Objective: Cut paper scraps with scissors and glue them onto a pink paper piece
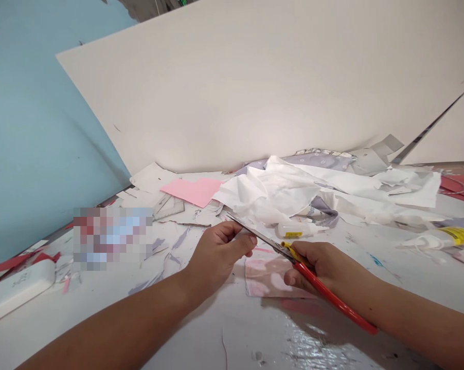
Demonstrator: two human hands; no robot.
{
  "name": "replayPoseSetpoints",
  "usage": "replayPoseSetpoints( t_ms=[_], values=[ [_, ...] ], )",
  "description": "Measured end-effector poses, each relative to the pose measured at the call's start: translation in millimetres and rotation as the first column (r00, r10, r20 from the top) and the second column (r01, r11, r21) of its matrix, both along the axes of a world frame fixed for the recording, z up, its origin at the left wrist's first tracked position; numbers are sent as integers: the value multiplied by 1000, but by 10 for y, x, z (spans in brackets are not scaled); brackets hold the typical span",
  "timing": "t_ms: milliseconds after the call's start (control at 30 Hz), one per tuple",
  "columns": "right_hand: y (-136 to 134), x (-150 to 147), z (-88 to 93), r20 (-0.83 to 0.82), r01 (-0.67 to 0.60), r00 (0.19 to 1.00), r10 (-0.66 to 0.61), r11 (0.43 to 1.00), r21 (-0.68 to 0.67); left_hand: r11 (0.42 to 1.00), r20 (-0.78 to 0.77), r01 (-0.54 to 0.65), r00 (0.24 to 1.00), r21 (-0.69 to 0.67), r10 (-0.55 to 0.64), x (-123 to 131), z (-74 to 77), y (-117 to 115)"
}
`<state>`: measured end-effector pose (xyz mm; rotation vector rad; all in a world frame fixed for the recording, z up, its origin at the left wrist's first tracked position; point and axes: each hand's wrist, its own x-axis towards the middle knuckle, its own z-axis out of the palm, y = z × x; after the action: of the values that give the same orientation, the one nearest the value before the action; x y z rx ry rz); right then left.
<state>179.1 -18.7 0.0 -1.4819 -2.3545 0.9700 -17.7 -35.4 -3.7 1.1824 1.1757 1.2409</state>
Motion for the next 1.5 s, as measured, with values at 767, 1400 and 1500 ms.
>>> replayPoseSetpoints(
  t_ms=[767,1400,1500],
  values=[
    [23,26,-62,256,-70,967,5,967,244,1000,39,23,999,-4,-23,-3,4,-8],
    [49,38,-123,-250,64,967,-56,998,21,997,-110,64,992,-39,-68,-11,-4,-15],
    [3,-29,-57,-391,151,903,-179,983,-102,987,-125,128,982,-96,-140,46,-2,-40]
  ],
)
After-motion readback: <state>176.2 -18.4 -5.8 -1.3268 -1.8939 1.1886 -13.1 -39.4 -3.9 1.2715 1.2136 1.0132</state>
